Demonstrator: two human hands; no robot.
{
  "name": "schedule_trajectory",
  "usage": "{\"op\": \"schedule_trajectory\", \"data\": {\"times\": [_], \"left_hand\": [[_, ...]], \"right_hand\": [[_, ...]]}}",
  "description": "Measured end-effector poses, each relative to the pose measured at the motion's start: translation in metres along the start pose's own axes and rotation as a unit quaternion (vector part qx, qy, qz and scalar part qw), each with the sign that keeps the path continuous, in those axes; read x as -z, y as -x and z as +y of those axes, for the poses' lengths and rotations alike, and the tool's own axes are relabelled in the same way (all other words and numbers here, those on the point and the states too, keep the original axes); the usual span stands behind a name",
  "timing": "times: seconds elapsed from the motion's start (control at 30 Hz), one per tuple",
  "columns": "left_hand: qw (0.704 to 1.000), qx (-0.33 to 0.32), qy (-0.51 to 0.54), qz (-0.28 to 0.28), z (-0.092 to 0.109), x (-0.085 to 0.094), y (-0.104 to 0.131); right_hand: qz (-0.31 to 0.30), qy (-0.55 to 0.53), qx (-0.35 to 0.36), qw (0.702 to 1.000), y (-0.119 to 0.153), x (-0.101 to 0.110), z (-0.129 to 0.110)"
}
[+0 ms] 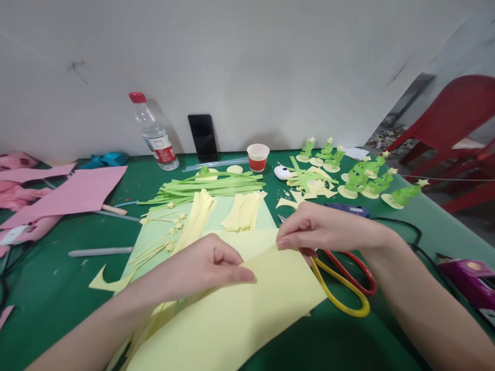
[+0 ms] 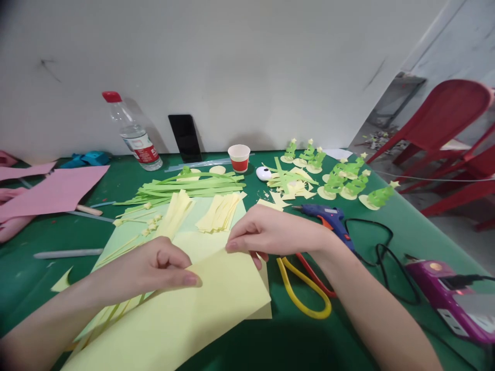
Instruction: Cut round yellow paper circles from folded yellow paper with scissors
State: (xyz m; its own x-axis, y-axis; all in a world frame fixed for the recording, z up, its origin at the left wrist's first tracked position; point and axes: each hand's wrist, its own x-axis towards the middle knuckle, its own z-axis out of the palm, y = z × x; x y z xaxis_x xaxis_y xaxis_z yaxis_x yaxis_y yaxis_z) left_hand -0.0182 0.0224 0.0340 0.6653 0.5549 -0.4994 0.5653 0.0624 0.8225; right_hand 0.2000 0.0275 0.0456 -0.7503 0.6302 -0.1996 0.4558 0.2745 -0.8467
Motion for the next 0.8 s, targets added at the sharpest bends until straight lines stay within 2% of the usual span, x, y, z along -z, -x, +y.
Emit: {"op": "schedule_trajectory", "data": {"times": [0.1, 0.23, 0.43, 0.57, 0.8], "left_hand": [[1.000, -0.011, -0.005, -0.019, -0.007, 0.005, 0.003], [0.999, -0.012, -0.025, -0.038, -0.002, 0.006, 0.007], [0.997, 0.023, -0.061, -0.033, 0.012, -0.009, -0.006], [0.999, -0.005, -0.032, -0.032, 0.012, -0.015, -0.014], [0.999, -0.001, 0.014, -0.050, -0.002, -0.003, -0.008]], "right_hand": [[-0.003, -0.003, -0.008, 1.000, 0.009, 0.007, 0.000], [0.000, 0.018, -0.028, 0.999, 0.016, 0.010, -0.004], [0.025, 0.076, 0.000, 0.997, 0.003, -0.013, -0.012], [0.027, 0.062, -0.004, 0.998, 0.000, -0.021, -0.013], [-0.032, -0.041, -0.002, 0.999, 0.006, 0.012, 0.010]]}}
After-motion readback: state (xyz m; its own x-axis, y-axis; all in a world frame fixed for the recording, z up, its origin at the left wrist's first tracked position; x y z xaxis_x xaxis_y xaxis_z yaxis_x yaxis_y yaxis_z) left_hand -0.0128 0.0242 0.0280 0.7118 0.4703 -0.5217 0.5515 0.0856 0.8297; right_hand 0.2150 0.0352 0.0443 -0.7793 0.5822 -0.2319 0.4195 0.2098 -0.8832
